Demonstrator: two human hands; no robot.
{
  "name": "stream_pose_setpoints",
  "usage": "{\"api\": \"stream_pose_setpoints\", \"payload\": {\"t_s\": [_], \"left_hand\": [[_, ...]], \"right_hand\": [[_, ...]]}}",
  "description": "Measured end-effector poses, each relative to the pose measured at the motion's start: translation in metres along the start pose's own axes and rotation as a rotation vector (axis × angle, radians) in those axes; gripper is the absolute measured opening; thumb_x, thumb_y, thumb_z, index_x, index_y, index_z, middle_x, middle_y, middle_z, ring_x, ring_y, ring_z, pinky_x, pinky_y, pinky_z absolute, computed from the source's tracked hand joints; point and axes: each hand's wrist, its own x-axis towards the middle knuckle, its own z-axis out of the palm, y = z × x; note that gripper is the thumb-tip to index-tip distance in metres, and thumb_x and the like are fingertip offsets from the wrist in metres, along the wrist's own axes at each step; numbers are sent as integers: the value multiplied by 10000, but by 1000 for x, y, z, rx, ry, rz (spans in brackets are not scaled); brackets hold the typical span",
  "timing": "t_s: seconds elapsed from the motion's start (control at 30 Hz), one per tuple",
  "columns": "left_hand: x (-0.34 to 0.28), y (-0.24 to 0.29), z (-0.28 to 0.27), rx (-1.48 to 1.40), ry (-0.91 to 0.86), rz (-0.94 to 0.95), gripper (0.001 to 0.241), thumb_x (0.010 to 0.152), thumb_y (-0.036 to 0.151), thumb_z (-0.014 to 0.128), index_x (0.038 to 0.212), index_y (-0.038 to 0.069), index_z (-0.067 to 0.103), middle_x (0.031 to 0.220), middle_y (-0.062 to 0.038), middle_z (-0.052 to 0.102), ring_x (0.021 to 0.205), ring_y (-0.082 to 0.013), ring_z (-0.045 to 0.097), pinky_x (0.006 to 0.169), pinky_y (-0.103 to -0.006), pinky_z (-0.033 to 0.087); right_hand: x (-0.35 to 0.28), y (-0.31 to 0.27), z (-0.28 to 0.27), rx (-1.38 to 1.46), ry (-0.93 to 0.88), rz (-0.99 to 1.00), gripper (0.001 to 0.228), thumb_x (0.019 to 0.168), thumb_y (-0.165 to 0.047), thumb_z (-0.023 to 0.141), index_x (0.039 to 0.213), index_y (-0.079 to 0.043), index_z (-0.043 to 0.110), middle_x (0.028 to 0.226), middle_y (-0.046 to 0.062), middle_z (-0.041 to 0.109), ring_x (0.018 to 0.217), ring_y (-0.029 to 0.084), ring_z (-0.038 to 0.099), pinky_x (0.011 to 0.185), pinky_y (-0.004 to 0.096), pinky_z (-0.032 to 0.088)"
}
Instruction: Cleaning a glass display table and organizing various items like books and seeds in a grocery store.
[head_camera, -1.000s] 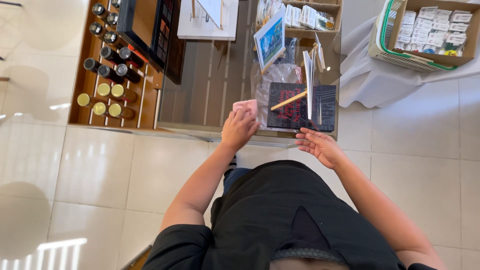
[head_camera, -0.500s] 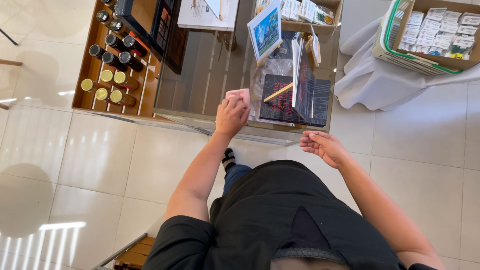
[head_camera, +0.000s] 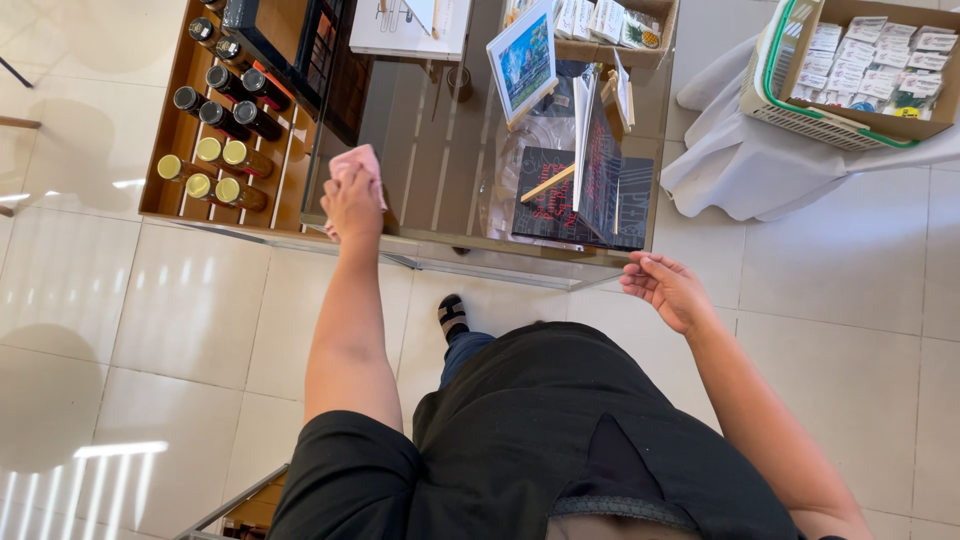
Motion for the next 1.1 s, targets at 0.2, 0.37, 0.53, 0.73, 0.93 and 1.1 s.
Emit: {"api": "stream_pose_setpoints", "payload": {"t_s": [0.2, 0.37, 0.53, 0.73, 0.93, 1.1], "left_hand": [[24, 40, -54, -47, -95, -131, 142, 922, 398, 716, 957, 261, 727, 1310, -86, 651, 1253, -427, 498, 1093, -559, 285], [-8, 171, -105, -747, -267, -33, 164, 1014, 188, 585, 1034, 147, 743, 1206, -129, 690, 1188, -329, 632, 1050, -438, 458], [-38, 239, -114, -1015, -613, -286, 377, 1005, 238, 585, 1359, 118, 635, 1247, -180, 699, 1185, -339, 660, 1052, -457, 507], [-39, 248, -115, -1094, -836, -454, 595, 1011, 454, 530, 1522, 154, 482, 1401, -129, 637, 1338, -292, 569, 1148, -439, 435], [-29, 249, -148, -1099, -876, -487, 618, 1050, 536, 441, 1513, 133, 510, 1435, -170, 605, 1380, -342, 517, 1172, -465, 400], [-26, 235, -146, -1069, -919, -435, 588, 1026, 579, 512, 1454, 182, 578, 1360, -65, 668, 1331, -296, 564, 1123, -468, 450]], "right_hand": [[8, -12, -3, 14, 155, -172, 225, 1040, -72, 574, 1250, -59, 655, 1056, 151, 734, 932, 278, 755, 874, 444, 652], [26, -12, 1, -170, 245, -283, 296, 1044, -87, 561, 1334, -91, 620, 1182, 64, 693, 1015, 161, 696, 925, 353, 613], [37, -16, 18, -248, 306, -338, 368, 1068, -121, 551, 1433, -77, 568, 1246, 88, 653, 1060, 150, 644, 1004, 435, 551], [43, -15, 29, -73, 296, -314, 386, 1066, -133, 551, 1437, -28, 533, 1191, 81, 671, 1023, 141, 671, 1002, 449, 571], [44, -12, 31, -72, 298, -309, 373, 1071, -129, 545, 1427, -17, 544, 1214, 112, 667, 1034, 147, 641, 1008, 484, 552], [39, -13, 44, -114, 279, -294, 354, 1066, -110, 551, 1409, -24, 571, 1234, 122, 668, 1060, 167, 642, 997, 508, 548]]}}
